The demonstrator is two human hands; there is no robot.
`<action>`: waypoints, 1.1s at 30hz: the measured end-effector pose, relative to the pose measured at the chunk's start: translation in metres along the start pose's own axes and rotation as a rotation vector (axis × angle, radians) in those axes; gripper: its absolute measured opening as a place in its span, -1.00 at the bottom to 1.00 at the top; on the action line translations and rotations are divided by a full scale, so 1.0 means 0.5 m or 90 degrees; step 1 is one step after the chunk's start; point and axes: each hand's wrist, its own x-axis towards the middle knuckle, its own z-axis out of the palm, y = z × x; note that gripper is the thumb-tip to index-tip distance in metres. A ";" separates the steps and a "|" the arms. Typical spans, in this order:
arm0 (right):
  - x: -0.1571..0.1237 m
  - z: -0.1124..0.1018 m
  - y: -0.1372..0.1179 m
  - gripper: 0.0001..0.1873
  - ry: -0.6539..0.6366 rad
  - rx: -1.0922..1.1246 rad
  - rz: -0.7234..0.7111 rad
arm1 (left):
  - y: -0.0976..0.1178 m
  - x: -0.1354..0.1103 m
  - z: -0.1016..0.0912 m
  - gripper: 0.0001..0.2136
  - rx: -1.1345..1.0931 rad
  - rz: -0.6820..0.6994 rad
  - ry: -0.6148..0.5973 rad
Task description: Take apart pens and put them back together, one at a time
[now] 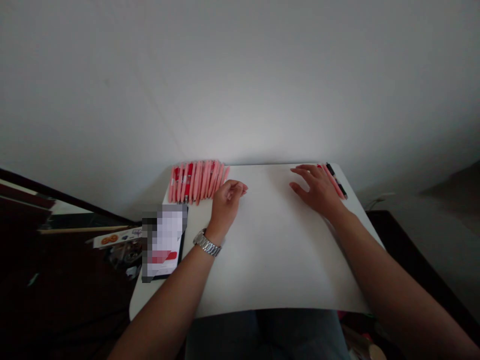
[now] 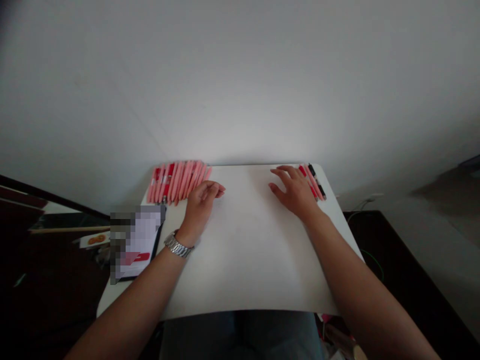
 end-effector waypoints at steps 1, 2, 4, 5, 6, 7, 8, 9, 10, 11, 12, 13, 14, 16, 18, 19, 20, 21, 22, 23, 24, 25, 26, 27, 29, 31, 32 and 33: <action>-0.001 0.003 -0.008 -0.57 -0.012 0.025 -0.017 | 0.001 0.000 0.000 -0.77 0.002 0.000 0.000; -0.002 0.007 -0.015 -0.56 -0.031 0.047 -0.039 | 0.002 0.000 0.000 -0.77 0.004 -0.001 0.000; -0.005 0.013 -0.028 -0.51 -0.074 0.089 -0.071 | 0.002 0.000 -0.001 -0.77 0.009 0.001 -0.002; -0.006 0.017 -0.034 -0.49 -0.092 0.108 -0.084 | 0.002 0.000 -0.001 -0.77 0.011 0.002 -0.003; -0.007 0.020 -0.040 -0.48 -0.111 0.120 -0.098 | 0.001 0.000 -0.001 -0.77 0.012 0.003 -0.004; -0.008 0.024 -0.045 -0.47 -0.125 0.129 -0.106 | 0.000 0.000 -0.002 -0.77 0.014 0.004 -0.006; -0.009 0.027 -0.050 -0.47 -0.136 0.138 -0.110 | -0.001 0.000 -0.002 -0.77 0.016 0.005 -0.008; -0.010 0.031 -0.055 -0.47 -0.146 0.146 -0.114 | -0.002 0.000 -0.003 -0.76 0.019 0.006 -0.011; -0.010 0.034 -0.058 -0.47 -0.149 0.151 -0.115 | -0.003 0.000 -0.003 -0.76 0.023 0.008 -0.014; -0.011 0.038 -0.061 -0.47 -0.156 0.156 -0.118 | -0.004 0.000 -0.004 -0.76 0.027 0.011 -0.018; -0.012 0.041 -0.062 -0.47 -0.161 0.156 -0.124 | -0.004 0.001 -0.004 -0.76 0.031 0.014 -0.020; -0.012 0.044 -0.063 -0.49 -0.163 0.150 -0.128 | -0.004 0.001 -0.004 -0.76 0.033 0.016 -0.021; -0.013 0.046 -0.063 -0.50 -0.165 0.145 -0.128 | -0.003 0.001 -0.005 -0.76 0.036 0.017 -0.022; -0.014 0.048 -0.062 -0.52 -0.168 0.138 -0.128 | -0.003 0.001 -0.004 -0.76 0.040 0.017 -0.023; -0.015 0.049 -0.060 -0.52 -0.168 0.139 -0.128 | -0.004 0.000 -0.004 -0.76 0.047 0.018 -0.027; -0.015 0.049 -0.060 -0.52 -0.168 0.139 -0.128 | -0.004 0.000 -0.004 -0.76 0.052 0.022 -0.030; -0.015 0.048 -0.060 -0.52 -0.168 0.139 -0.128 | -0.004 -0.001 -0.004 -0.76 0.058 0.027 -0.032; -0.015 0.048 -0.059 -0.52 -0.169 0.139 -0.127 | -0.004 -0.002 -0.004 -0.76 0.068 0.036 -0.037; -0.015 0.048 -0.060 -0.52 -0.169 0.138 -0.126 | -0.003 -0.002 -0.005 -0.77 0.086 0.048 -0.041; -0.015 0.048 -0.060 -0.52 -0.169 0.137 -0.123 | -0.002 -0.003 -0.006 -0.78 0.114 0.066 -0.044; -0.014 0.048 -0.060 -0.52 -0.169 0.137 -0.122 | -0.001 -0.004 -0.008 -0.80 0.154 0.091 -0.044; -0.014 0.048 -0.060 -0.52 -0.169 0.137 -0.121 | 0.001 -0.004 -0.010 -0.82 0.205 0.118 -0.040; -0.014 0.048 -0.061 -0.52 -0.168 0.138 -0.120 | 0.003 -0.004 -0.013 -0.84 0.261 0.145 -0.031; -0.013 0.047 -0.061 -0.53 -0.169 0.140 -0.119 | 0.006 -0.003 -0.017 -0.86 0.320 0.169 -0.020; -0.013 0.046 -0.060 -0.53 -0.168 0.145 -0.120 | 0.011 0.001 -0.025 -0.88 0.421 0.197 0.009; -0.013 0.045 -0.060 -0.53 -0.167 0.149 -0.121 | 0.016 0.005 -0.034 -0.89 0.492 0.209 0.027; -0.014 0.045 -0.059 -0.53 -0.167 0.149 -0.122 | 0.019 0.007 -0.037 -0.88 0.525 0.211 0.036; -0.014 0.045 -0.058 -0.53 -0.166 0.149 -0.122 | 0.022 0.008 -0.041 -0.87 0.559 0.208 0.050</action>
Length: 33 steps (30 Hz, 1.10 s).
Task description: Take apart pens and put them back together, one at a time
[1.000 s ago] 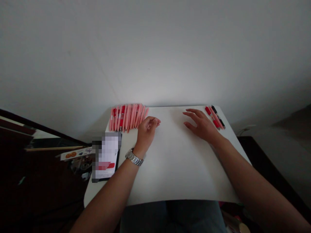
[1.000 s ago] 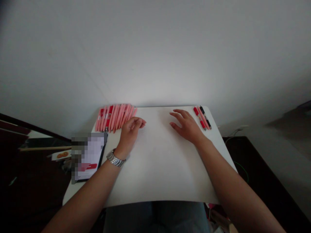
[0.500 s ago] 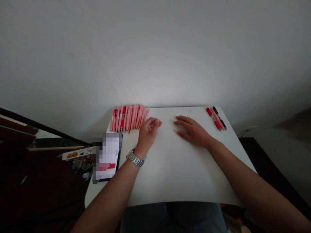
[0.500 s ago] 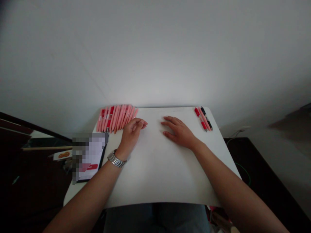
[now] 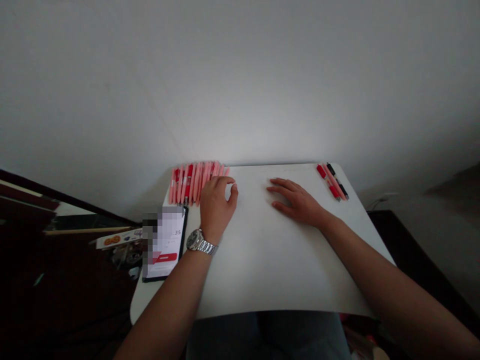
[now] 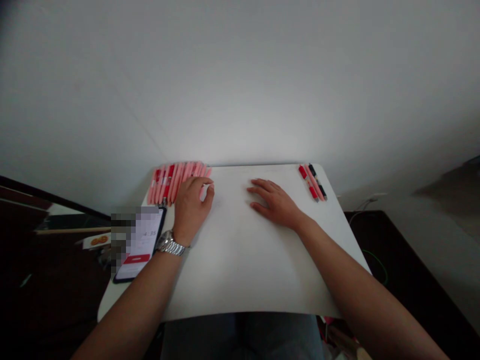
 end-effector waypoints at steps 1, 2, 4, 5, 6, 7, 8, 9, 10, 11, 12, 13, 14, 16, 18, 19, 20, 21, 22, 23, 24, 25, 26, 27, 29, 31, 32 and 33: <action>-0.001 0.000 0.000 -0.53 0.000 -0.001 0.000 | -0.001 0.002 -0.004 -0.86 0.035 -0.009 0.001; -0.001 0.000 0.000 -0.53 -0.001 -0.001 0.001 | -0.001 0.003 -0.007 -0.84 0.070 -0.021 0.004; -0.002 -0.001 0.000 -0.53 0.000 -0.001 0.001 | -0.001 0.003 -0.013 -0.81 0.129 -0.050 0.005; -0.002 -0.002 0.000 -0.53 0.000 0.001 0.000 | 0.000 0.003 -0.015 -0.79 0.150 -0.064 0.004; -0.002 -0.002 -0.001 -0.53 -0.001 0.002 -0.001 | 0.000 0.002 -0.016 -0.79 0.166 -0.075 0.002; -0.002 -0.003 -0.001 -0.53 -0.001 0.004 -0.001 | -0.001 0.001 -0.017 -0.79 0.177 -0.082 -0.002; -0.002 -0.003 -0.002 -0.53 0.000 0.005 0.000 | -0.001 -0.001 -0.017 -0.79 0.186 -0.085 -0.005; -0.002 -0.003 -0.001 -0.53 0.000 0.007 0.001 | -0.002 -0.002 -0.016 -0.79 0.193 -0.084 -0.005; -0.002 -0.003 -0.001 -0.53 0.000 0.009 0.002 | -0.004 -0.003 -0.015 -0.79 0.199 -0.080 -0.001; -0.002 -0.002 0.000 -0.53 0.000 0.011 0.002 | -0.005 -0.004 -0.014 -0.80 0.204 -0.077 0.004; -0.002 -0.002 0.001 -0.53 0.000 0.012 0.002 | -0.007 -0.004 -0.013 -0.80 0.208 -0.075 0.009; -0.003 -0.001 0.002 -0.53 0.000 0.012 0.001 | -0.008 -0.004 -0.012 -0.81 0.211 -0.074 0.012; -0.003 0.000 0.003 -0.53 0.001 0.012 0.000 | -0.009 -0.004 -0.011 -0.81 0.214 -0.075 0.012; -0.003 0.001 0.004 -0.53 0.002 0.010 0.000 | -0.010 -0.004 -0.011 -0.81 0.224 -0.079 0.003; -0.003 0.001 0.003 -0.53 0.003 0.009 0.000 | -0.010 -0.004 -0.011 -0.80 0.234 -0.084 -0.011; -0.003 0.001 0.003 -0.53 0.004 0.008 -0.002 | -0.010 -0.004 -0.011 -0.80 0.238 -0.086 -0.017; -0.003 0.001 0.003 -0.53 0.005 0.007 -0.003 | -0.010 -0.004 -0.011 -0.80 0.241 -0.087 -0.021; -0.003 0.001 0.002 -0.53 0.006 0.006 -0.004 | -0.010 -0.004 -0.011 -0.81 0.241 -0.086 -0.024; -0.002 0.001 0.002 -0.53 0.007 0.006 -0.005 | -0.010 -0.004 -0.011 -0.82 0.239 -0.086 -0.026; -0.002 0.001 0.002 -0.53 0.007 0.006 -0.006 | -0.010 -0.004 -0.010 -0.83 0.237 -0.085 -0.029; -0.002 0.001 0.002 -0.53 0.005 0.007 -0.006 | -0.010 -0.005 -0.010 -0.84 0.235 -0.083 -0.030; -0.002 0.001 0.003 -0.53 0.004 0.007 -0.005 | -0.010 -0.005 -0.010 -0.85 0.233 -0.082 -0.032; -0.002 0.001 0.003 -0.53 0.003 0.008 -0.005 | -0.010 -0.006 -0.009 -0.86 0.232 -0.080 -0.033; -0.002 0.001 0.003 -0.53 0.002 0.009 -0.004 | -0.010 -0.006 -0.009 -0.87 0.231 -0.078 -0.034; -0.002 0.002 0.004 -0.53 0.003 0.009 -0.004 | -0.008 -0.006 -0.010 -0.89 0.225 -0.078 -0.038; -0.002 0.003 0.005 -0.53 0.004 0.009 -0.004 | -0.005 -0.004 -0.012 -0.91 0.213 -0.080 -0.044; -0.003 0.003 0.005 -0.52 0.005 0.009 -0.004 | -0.003 -0.003 -0.012 -0.91 0.208 -0.080 -0.046; -0.003 0.003 0.005 -0.52 0.005 0.010 -0.004 | -0.001 -0.002 -0.013 -0.90 0.205 -0.079 -0.046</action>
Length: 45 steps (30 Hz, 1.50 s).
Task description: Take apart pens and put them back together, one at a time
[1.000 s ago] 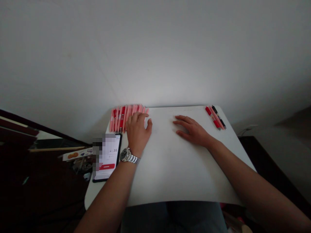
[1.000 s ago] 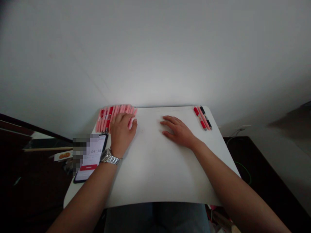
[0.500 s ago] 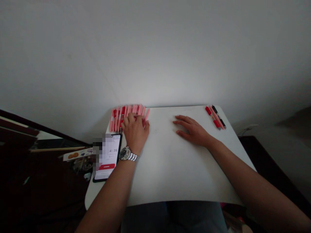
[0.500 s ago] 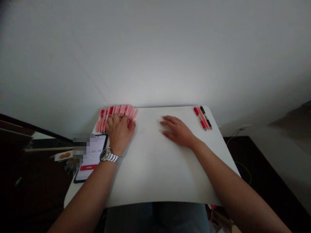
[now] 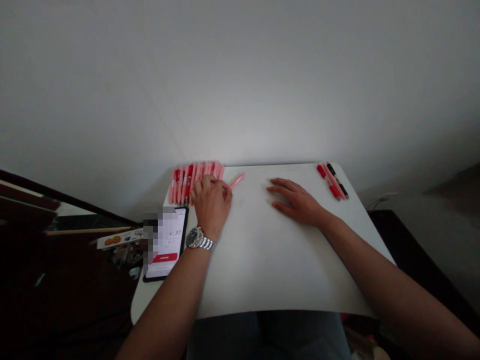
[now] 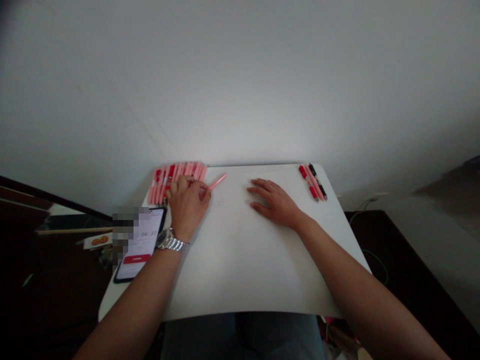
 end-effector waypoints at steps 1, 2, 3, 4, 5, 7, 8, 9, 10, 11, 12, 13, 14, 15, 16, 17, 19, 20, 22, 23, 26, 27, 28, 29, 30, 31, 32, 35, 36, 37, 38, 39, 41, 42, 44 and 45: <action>0.000 0.000 0.000 -0.52 0.000 0.001 0.000 | 0.002 0.001 -0.001 -0.90 -0.003 0.004 0.002; 0.000 0.000 -0.001 -0.52 0.000 0.002 0.000 | 0.003 0.002 -0.001 -0.89 -0.008 0.011 0.005; 0.000 0.000 -0.001 -0.52 0.000 0.004 0.001 | 0.004 0.003 -0.001 -0.89 -0.018 0.021 0.010; 0.001 -0.001 -0.003 -0.52 0.000 0.006 0.003 | 0.005 0.004 0.000 -0.89 -0.033 0.034 0.015; 0.001 -0.002 -0.004 -0.52 0.003 0.009 0.007 | 0.005 0.004 0.002 -0.89 -0.056 0.052 0.018; 0.002 -0.005 -0.009 -0.53 0.011 0.029 0.021 | 0.006 0.004 0.008 -0.89 -0.118 0.089 0.009; 0.003 -0.007 -0.012 -0.53 0.019 0.044 0.031 | 0.006 0.004 0.011 -0.89 -0.155 0.107 -0.003; 0.005 -0.009 -0.015 -0.53 0.028 0.061 0.041 | 0.006 0.003 0.015 -0.89 -0.194 0.123 -0.019; 0.006 -0.012 -0.017 -0.53 0.040 0.074 0.051 | 0.006 0.002 0.019 -0.89 -0.230 0.137 -0.036; 0.007 -0.014 -0.020 -0.53 0.058 0.083 0.058 | 0.007 0.000 0.022 -0.89 -0.259 0.147 -0.050; 0.009 -0.016 -0.022 -0.53 0.080 0.088 0.063 | 0.009 -0.002 0.024 -0.88 -0.282 0.155 -0.062; 0.010 -0.018 -0.025 -0.53 0.103 0.091 0.066 | 0.010 -0.004 0.026 -0.88 -0.299 0.161 -0.072; 0.012 -0.020 -0.027 -0.53 0.125 0.092 0.066 | 0.013 -0.006 0.028 -0.87 -0.313 0.169 -0.081; 0.013 -0.021 -0.030 -0.52 0.141 0.094 0.065 | 0.015 -0.007 0.029 -0.87 -0.326 0.180 -0.090; 0.014 -0.022 -0.033 -0.52 0.150 0.097 0.062 | 0.017 -0.009 0.029 -0.86 -0.339 0.189 -0.097; 0.015 -0.024 -0.037 -0.53 0.151 0.100 0.058 | 0.020 -0.010 0.030 -0.87 -0.351 0.198 -0.102; 0.016 -0.026 -0.046 -0.55 0.130 0.103 0.044 | 0.025 -0.012 0.030 -0.87 -0.370 0.210 -0.106; 0.016 -0.026 -0.051 -0.57 0.113 0.104 0.038 | 0.028 -0.013 0.030 -0.88 -0.377 0.215 -0.106; 0.017 -0.026 -0.060 -0.59 0.080 0.099 0.021 | 0.033 -0.015 0.030 -0.88 -0.386 0.225 -0.109; 0.017 -0.024 -0.064 -0.60 0.063 0.093 0.015 | 0.035 -0.016 0.030 -0.89 -0.390 0.229 -0.110; 0.020 -0.016 -0.073 -0.65 0.019 0.085 -0.003 | 0.040 -0.019 0.031 -0.89 -0.404 0.232 -0.114; 0.021 -0.014 -0.074 -0.66 0.011 0.086 -0.006 | 0.041 -0.020 0.031 -0.89 -0.410 0.233 -0.115; 0.022 -0.011 -0.075 -0.67 0.006 0.087 -0.008 | 0.041 -0.021 0.031 -0.89 -0.414 0.232 -0.116; 0.023 -0.010 -0.076 -0.67 0.005 0.089 -0.009 | 0.042 -0.021 0.031 -0.89 -0.419 0.230 -0.117; 0.024 -0.008 -0.076 -0.68 0.006 0.089 -0.008 | 0.041 -0.022 0.031 -0.89 -0.424 0.226 -0.115; 0.024 -0.008 -0.076 -0.68 0.008 0.088 -0.006 | 0.041 -0.022 0.031 -0.89 -0.432 0.220 -0.112; 0.024 -0.007 -0.075 -0.68 0.011 0.088 -0.004 | 0.041 -0.022 0.031 -0.88 -0.440 0.212 -0.108; 0.022 -0.007 -0.073 -0.69 0.024 0.091 0.008 | 0.039 -0.021 0.031 -0.84 -0.468 0.190 -0.098; 0.021 -0.007 -0.072 -0.69 0.026 0.095 0.013 | 0.039 -0.021 0.031 -0.83 -0.476 0.185 -0.097; 0.021 -0.007 -0.071 -0.69 0.027 0.101 0.019 | 0.038 -0.021 0.032 -0.83 -0.485 0.179 -0.096; 0.020 -0.007 -0.071 -0.69 0.028 0.108 0.026 | 0.038 -0.021 0.032 -0.83 -0.501 0.171 -0.098; 0.020 -0.008 -0.071 -0.69 0.028 0.115 0.034 | 0.038 -0.021 0.034 -0.82 -0.524 0.156 -0.102; 0.019 -0.009 -0.072 -0.68 0.027 0.133 0.050 | 0.039 -0.020 0.037 -0.80 -0.597 0.103 -0.119; 0.019 -0.010 -0.073 -0.68 0.026 0.142 0.058 | 0.039 -0.020 0.039 -0.78 -0.644 0.070 -0.131; 0.018 -0.011 -0.075 -0.67 0.026 0.157 0.072 | 0.041 -0.019 0.042 -0.74 -0.738 0.004 -0.161; 0.018 -0.012 -0.075 -0.67 0.024 0.164 0.078 | 0.041 -0.018 0.044 -0.72 -0.779 -0.023 -0.176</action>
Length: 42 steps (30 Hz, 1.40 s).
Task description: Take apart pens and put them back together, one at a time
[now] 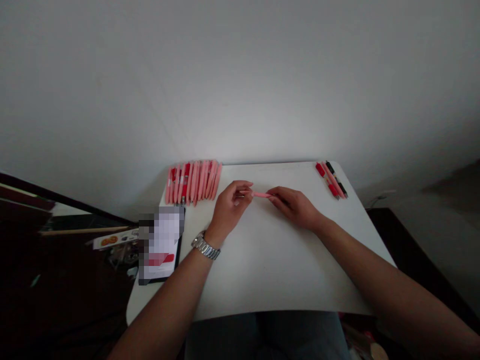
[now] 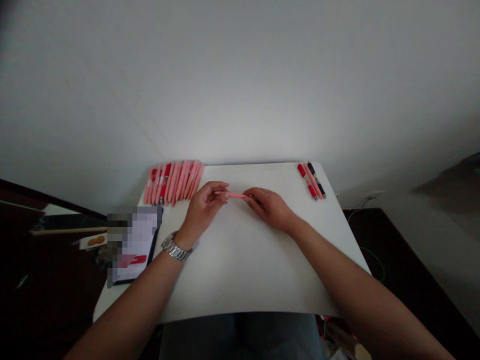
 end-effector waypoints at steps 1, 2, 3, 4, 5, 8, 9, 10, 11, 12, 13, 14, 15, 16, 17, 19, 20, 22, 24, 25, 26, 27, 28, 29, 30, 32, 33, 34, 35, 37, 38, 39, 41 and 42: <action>-0.001 0.000 0.000 -0.67 0.000 0.006 0.005 | -0.001 0.001 0.001 -0.71 -0.039 -0.022 -0.003; -0.001 -0.001 0.000 -0.68 -0.002 0.013 0.008 | -0.002 0.001 0.002 -0.70 -0.074 -0.040 -0.007; -0.002 -0.001 0.000 -0.68 -0.005 0.019 0.009 | -0.004 0.001 0.003 -0.69 -0.104 -0.054 -0.009; -0.003 -0.002 0.001 -0.68 -0.006 0.025 0.010 | -0.005 0.001 0.004 -0.69 -0.131 -0.064 -0.012; -0.003 -0.002 0.000 -0.68 -0.007 0.030 0.010 | -0.007 0.001 0.006 -0.69 -0.155 -0.070 -0.014; -0.004 -0.004 -0.003 -0.67 -0.009 0.041 0.016 | -0.012 -0.001 0.010 -0.69 -0.205 -0.080 -0.017; -0.004 -0.005 -0.005 -0.67 -0.012 0.044 0.019 | -0.012 -0.002 0.011 -0.68 -0.213 -0.084 -0.016; -0.004 -0.005 -0.008 -0.67 -0.014 0.048 0.021 | -0.012 -0.002 0.012 -0.67 -0.219 -0.088 -0.015; -0.004 -0.006 -0.010 -0.66 -0.018 0.052 0.021 | -0.012 -0.002 0.013 -0.67 -0.224 -0.089 -0.013; -0.004 -0.007 -0.013 -0.66 -0.022 0.057 0.021 | -0.011 -0.002 0.013 -0.69 -0.228 -0.089 -0.011; -0.004 -0.007 -0.015 -0.65 -0.027 0.061 0.021 | -0.009 -0.002 0.014 -0.70 -0.232 -0.086 -0.009; -0.004 -0.008 -0.016 -0.65 -0.032 0.064 0.023 | -0.007 -0.002 0.014 -0.72 -0.236 -0.083 -0.009; -0.004 -0.008 -0.018 -0.65 -0.037 0.066 0.028 | -0.006 -0.002 0.015 -0.73 -0.239 -0.081 -0.010; -0.003 -0.007 -0.019 -0.65 -0.040 0.065 0.036 | -0.004 -0.002 0.015 -0.74 -0.239 -0.081 -0.012; -0.003 -0.007 -0.020 -0.65 -0.042 0.060 0.044 | -0.003 -0.002 0.015 -0.74 -0.237 -0.083 -0.016; -0.002 -0.004 -0.023 -0.65 -0.039 0.042 0.052 | -0.003 -0.003 0.014 -0.74 -0.232 -0.092 -0.024; -0.002 -0.003 -0.024 -0.66 -0.038 0.036 0.050 | -0.003 -0.003 0.014 -0.73 -0.229 -0.095 -0.025; -0.001 -0.001 -0.027 -0.67 -0.042 0.037 0.040 | -0.003 -0.004 0.014 -0.73 -0.225 -0.094 -0.025; -0.001 -0.001 -0.031 -0.65 -0.058 0.066 0.037 | -0.002 -0.004 0.014 -0.71 -0.224 -0.091 -0.030; -0.001 -0.001 -0.032 -0.64 -0.067 0.088 0.040 | -0.001 -0.004 0.014 -0.70 -0.225 -0.090 -0.034; -0.002 -0.001 -0.033 -0.62 -0.070 0.112 0.045 | -0.001 -0.004 0.014 -0.69 -0.229 -0.090 -0.038; -0.002 -0.002 -0.033 -0.60 -0.072 0.135 0.052 | 0.000 -0.005 0.015 -0.69 -0.236 -0.091 -0.041; -0.003 -0.002 -0.033 -0.57 -0.073 0.158 0.062 | 0.001 -0.005 0.016 -0.69 -0.248 -0.093 -0.044; -0.004 -0.002 -0.032 -0.54 -0.072 0.180 0.077 | 0.003 -0.005 0.017 -0.69 -0.263 -0.094 -0.047; -0.005 -0.001 -0.031 -0.51 -0.072 0.202 0.093 | 0.004 -0.006 0.018 -0.70 -0.280 -0.097 -0.050; -0.007 0.000 -0.028 -0.46 -0.077 0.244 0.120 | 0.007 -0.007 0.020 -0.69 -0.312 -0.105 -0.057; -0.008 0.000 -0.027 -0.45 -0.083 0.262 0.129 | 0.008 -0.007 0.021 -0.69 -0.326 -0.109 -0.060; -0.008 0.001 -0.027 -0.44 -0.089 0.278 0.134 | 0.009 -0.008 0.022 -0.68 -0.338 -0.112 -0.061; -0.008 0.001 -0.026 -0.44 -0.095 0.291 0.134 | 0.010 -0.008 0.023 -0.68 -0.350 -0.115 -0.060; -0.009 0.002 -0.026 -0.43 -0.102 0.306 0.136 | 0.010 -0.008 0.024 -0.66 -0.370 -0.121 -0.059; -0.009 0.002 -0.026 -0.43 -0.103 0.311 0.138 | 0.009 -0.008 0.024 -0.66 -0.377 -0.124 -0.059; -0.009 0.002 -0.027 -0.42 -0.104 0.316 0.141 | 0.008 -0.007 0.025 -0.65 -0.382 -0.126 -0.059; -0.008 0.003 -0.028 -0.42 -0.107 0.331 0.147 | 0.004 -0.007 0.026 -0.64 -0.385 -0.124 -0.060; -0.009 0.002 -0.029 -0.42 -0.110 0.340 0.150 | 0.002 -0.006 0.026 -0.64 -0.385 -0.122 -0.061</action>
